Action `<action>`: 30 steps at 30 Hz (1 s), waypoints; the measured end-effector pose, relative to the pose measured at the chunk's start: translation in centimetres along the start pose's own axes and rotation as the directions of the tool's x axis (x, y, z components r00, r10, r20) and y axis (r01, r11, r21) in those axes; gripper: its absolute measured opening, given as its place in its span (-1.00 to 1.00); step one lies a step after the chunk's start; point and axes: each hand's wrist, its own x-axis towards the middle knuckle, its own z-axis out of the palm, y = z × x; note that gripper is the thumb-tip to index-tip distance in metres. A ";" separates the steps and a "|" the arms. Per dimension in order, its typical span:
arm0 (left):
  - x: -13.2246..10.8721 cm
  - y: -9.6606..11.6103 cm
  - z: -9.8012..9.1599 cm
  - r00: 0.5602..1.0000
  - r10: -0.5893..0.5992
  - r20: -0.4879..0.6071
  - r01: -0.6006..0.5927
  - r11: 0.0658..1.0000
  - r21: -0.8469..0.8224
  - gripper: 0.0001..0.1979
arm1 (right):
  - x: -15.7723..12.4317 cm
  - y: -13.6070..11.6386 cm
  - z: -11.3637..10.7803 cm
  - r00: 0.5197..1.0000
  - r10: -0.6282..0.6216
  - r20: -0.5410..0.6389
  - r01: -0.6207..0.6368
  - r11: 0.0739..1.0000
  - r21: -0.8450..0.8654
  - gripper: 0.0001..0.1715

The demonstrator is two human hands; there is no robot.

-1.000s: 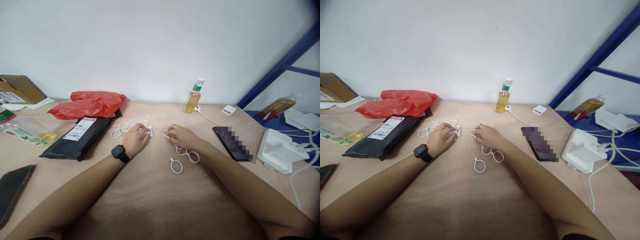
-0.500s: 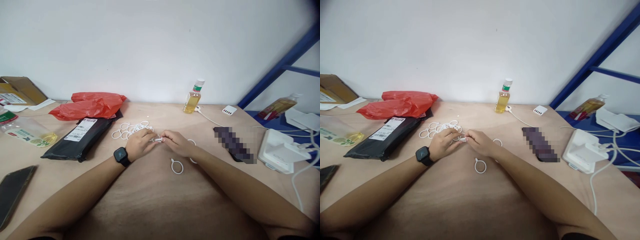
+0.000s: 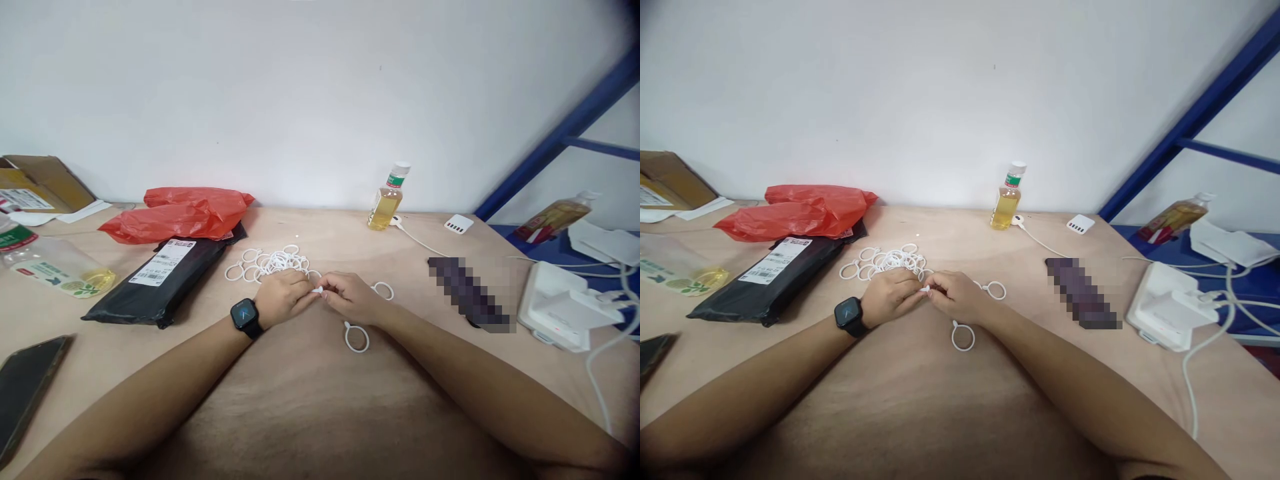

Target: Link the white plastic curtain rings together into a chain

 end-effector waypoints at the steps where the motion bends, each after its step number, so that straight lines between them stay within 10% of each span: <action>1: 0.0 0.0 0.0 1.000 0.009 0.003 -0.009 1.000 0.006 -0.63 | 0.0 0.0 0.0 1.000 -0.001 0.005 0.001 1.000 -0.009 -0.88; 21: 0.2 -0.1 0.1 1.000 0.013 -0.026 -0.015 0.998 -0.066 -0.68 | 0.4 0.6 0.6 0.993 -0.035 -0.109 0.022 0.992 -0.127 -0.75; 26: -0.2 -1.5 0.1 0.961 -0.229 -0.156 0.210 0.969 -0.132 -0.74 | 0.2 0.8 -4.0 0.992 0.071 -0.108 -0.086 0.987 -0.137 -0.41; 30: -0.5 -2.2 0.2 0.902 -0.407 -0.144 0.402 0.913 -0.066 -0.75 | -0.9 1.8 -9.4 0.948 0.299 0.106 -0.249 0.908 -0.337 -0.54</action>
